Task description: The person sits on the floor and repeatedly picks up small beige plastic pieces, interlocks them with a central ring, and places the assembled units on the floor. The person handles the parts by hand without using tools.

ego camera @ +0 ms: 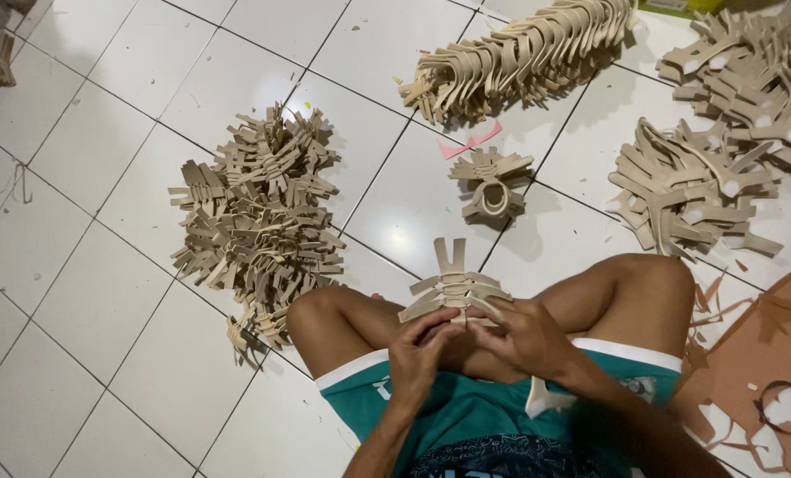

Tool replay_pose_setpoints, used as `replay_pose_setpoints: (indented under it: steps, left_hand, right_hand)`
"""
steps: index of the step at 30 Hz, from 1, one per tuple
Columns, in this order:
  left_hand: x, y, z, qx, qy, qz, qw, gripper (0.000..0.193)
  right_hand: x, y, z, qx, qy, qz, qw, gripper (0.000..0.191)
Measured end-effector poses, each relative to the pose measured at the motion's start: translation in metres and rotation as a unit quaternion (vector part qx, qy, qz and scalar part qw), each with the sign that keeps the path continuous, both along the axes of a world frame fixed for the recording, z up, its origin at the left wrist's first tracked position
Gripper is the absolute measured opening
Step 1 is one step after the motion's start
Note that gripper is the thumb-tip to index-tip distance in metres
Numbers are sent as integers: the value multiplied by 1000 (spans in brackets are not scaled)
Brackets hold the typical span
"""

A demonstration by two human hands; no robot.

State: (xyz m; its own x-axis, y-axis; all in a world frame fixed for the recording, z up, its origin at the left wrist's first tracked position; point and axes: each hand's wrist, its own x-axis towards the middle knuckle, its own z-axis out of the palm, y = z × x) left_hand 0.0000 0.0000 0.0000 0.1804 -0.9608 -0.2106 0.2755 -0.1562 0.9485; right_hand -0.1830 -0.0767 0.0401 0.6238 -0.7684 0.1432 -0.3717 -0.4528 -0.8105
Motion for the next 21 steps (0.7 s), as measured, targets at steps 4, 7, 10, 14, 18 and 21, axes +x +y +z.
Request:
replay_pose_setpoints:
  steps: [4, 7, 10, 14, 18, 21]
  left_hand:
    - [3, -16, 8, 22, -87, -49, 995, 30]
    - [-1, -12, 12, 78, -59, -88, 991, 31]
    - [-6, -7, 15, 104, -27, -133, 985, 32]
    - [-9, -17, 23, 133, -41, -137, 981, 33]
    - [-14, -30, 35, 98, -80, -132, 983, 32]
    - [-26, -35, 47, 58, -111, -100, 987, 32]
  right_hand:
    - [-15, -5, -40, -179, -11, 72, 981, 22]
    - [-38, -8, -56, -63, 30, 142, 987, 28]
    - [-50, -10, -65, -44, 72, 200, 976, 20]
    - [-54, -7, -66, -73, 23, 206, 976, 17]
    - [-58, -19, -61, 37, 144, 206, 967, 26]
    - [-58, -22, -44, 29, 129, 164, 978, 26]
